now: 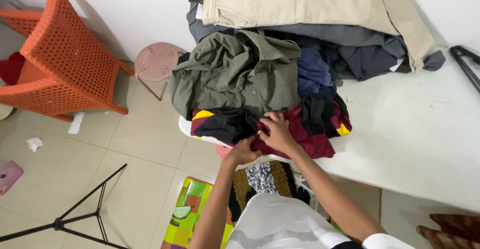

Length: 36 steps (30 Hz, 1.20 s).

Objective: The person organizes a pile of clothes on a white table. They pick up a black long-sleeved shirt, smooth it out, and place it on a hanger. The person then hangs the shirt in a white wardrobe. They return to the table and pick up a maroon and yellow jacket, smooth it out, and place it on a hanger.

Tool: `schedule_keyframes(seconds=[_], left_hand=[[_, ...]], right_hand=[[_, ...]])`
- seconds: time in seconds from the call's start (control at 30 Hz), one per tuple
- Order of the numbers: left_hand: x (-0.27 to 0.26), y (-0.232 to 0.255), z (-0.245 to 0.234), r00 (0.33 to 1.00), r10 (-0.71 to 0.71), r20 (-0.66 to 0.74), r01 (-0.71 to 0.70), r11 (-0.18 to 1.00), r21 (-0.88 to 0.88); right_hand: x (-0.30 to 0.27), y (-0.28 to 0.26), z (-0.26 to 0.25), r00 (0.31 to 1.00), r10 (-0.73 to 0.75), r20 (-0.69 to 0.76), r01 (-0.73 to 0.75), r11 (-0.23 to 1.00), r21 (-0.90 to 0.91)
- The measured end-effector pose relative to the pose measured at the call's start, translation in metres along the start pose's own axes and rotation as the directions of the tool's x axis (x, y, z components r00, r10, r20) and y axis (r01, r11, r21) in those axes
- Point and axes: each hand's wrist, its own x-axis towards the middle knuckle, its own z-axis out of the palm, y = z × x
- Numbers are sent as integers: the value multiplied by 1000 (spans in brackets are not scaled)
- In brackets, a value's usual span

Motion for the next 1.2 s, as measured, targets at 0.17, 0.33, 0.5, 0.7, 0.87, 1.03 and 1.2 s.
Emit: schedule_keyframes(seconds=[0.17,0.33,0.5,0.7,0.87,1.03,1.2], left_hand=[[-14,27,-31,971,-212,-110,176,948,-267],[-20,65,-23,694,237,-680,-14,949,316],[-26,69,-1,836,-91,-541,170,981,98],[-24,31,45,850,-123,-512,124,992,-32],[-26,42,88,755,-147,-639,188,982,-3],[-45,66,127,668,-217,-712,262,964,-48],[-75,80,165,625,-271,-732,329,942,-68]], right_hand=[[-40,17,45,955,-199,-220,176,977,-120],[-61,14,51,957,-157,-244,118,979,-167],[-75,47,49,926,52,-375,-101,989,-112],[-82,91,48,922,280,-267,-345,908,-237],[-94,109,40,944,290,-158,-321,918,-233],[-125,125,20,970,242,-6,-239,951,-198],[-131,118,8,973,226,44,-220,969,-110]])
